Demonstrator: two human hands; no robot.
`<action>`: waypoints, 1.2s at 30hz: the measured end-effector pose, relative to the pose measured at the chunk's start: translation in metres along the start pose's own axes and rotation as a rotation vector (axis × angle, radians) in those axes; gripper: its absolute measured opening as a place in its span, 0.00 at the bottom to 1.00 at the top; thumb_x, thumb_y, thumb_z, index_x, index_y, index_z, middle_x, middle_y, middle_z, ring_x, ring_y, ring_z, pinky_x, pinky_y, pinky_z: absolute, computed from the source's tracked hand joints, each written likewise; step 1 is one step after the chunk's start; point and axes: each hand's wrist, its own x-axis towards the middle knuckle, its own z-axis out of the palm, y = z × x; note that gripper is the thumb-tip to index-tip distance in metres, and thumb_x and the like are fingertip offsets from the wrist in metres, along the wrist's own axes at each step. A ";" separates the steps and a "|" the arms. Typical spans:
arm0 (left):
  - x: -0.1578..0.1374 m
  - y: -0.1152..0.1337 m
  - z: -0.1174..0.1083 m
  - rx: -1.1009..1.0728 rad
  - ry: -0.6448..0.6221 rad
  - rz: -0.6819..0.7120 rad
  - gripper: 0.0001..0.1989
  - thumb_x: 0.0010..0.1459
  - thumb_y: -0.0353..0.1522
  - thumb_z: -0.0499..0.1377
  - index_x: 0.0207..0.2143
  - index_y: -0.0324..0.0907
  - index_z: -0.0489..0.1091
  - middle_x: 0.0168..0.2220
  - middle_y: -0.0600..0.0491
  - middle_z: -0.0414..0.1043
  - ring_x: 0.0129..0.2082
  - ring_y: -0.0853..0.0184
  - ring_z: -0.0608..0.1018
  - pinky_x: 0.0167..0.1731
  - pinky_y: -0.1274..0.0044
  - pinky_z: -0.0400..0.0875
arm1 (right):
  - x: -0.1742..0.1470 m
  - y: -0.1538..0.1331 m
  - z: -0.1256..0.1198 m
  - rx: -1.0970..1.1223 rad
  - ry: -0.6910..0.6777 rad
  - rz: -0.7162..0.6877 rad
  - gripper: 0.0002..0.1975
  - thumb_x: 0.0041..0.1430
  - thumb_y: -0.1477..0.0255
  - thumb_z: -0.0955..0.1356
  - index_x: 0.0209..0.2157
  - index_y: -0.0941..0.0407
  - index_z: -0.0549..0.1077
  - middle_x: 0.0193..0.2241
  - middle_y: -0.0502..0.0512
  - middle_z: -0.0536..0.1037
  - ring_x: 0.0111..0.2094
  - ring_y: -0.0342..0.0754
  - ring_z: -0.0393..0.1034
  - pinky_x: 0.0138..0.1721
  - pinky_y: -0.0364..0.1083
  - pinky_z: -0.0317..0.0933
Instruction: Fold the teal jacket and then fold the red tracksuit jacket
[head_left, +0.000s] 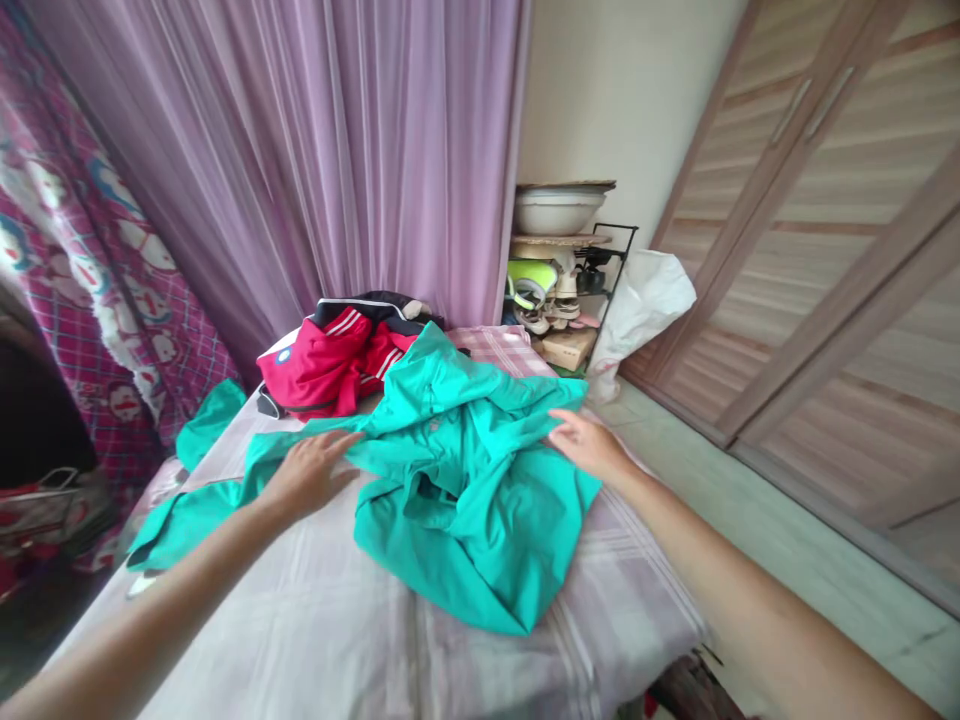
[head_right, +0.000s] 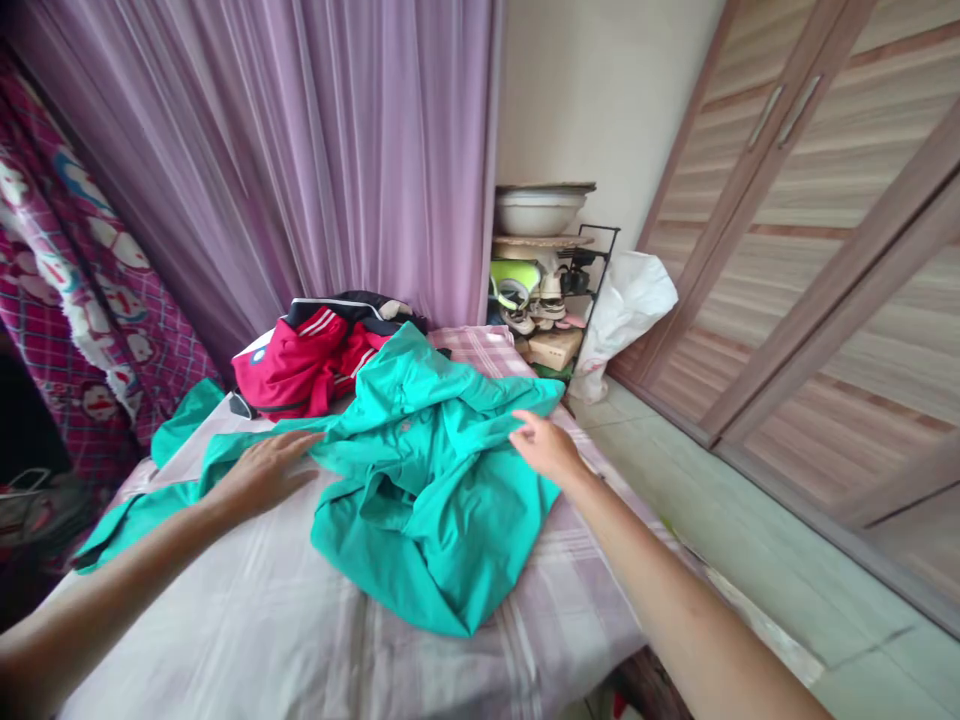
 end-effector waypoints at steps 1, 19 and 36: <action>-0.001 0.017 0.005 -0.005 -0.016 0.044 0.28 0.61 0.43 0.55 0.63 0.49 0.62 0.60 0.45 0.68 0.59 0.53 0.71 0.59 0.63 0.61 | -0.015 -0.006 0.009 -0.018 -0.099 -0.045 0.22 0.56 0.69 0.69 0.54 0.54 0.73 0.39 0.59 0.81 0.38 0.55 0.77 0.40 0.52 0.70; 0.002 -0.046 -0.035 -0.020 0.221 -0.153 0.20 0.57 0.29 0.51 0.49 0.46 0.75 0.50 0.49 0.76 0.49 0.59 0.77 0.50 0.71 0.69 | -0.023 -0.051 -0.019 -0.244 -0.517 -0.420 0.12 0.60 0.66 0.64 0.35 0.53 0.78 0.28 0.50 0.80 0.30 0.47 0.72 0.33 0.42 0.61; -0.044 -0.129 -0.007 0.117 0.020 -0.720 0.43 0.60 0.53 0.47 0.69 0.36 0.47 0.65 0.33 0.57 0.60 0.45 0.69 0.53 0.60 0.67 | 0.151 -0.143 0.089 -0.564 -0.281 -0.379 0.25 0.65 0.74 0.59 0.62 0.50 0.66 0.61 0.55 0.69 0.57 0.53 0.67 0.56 0.48 0.60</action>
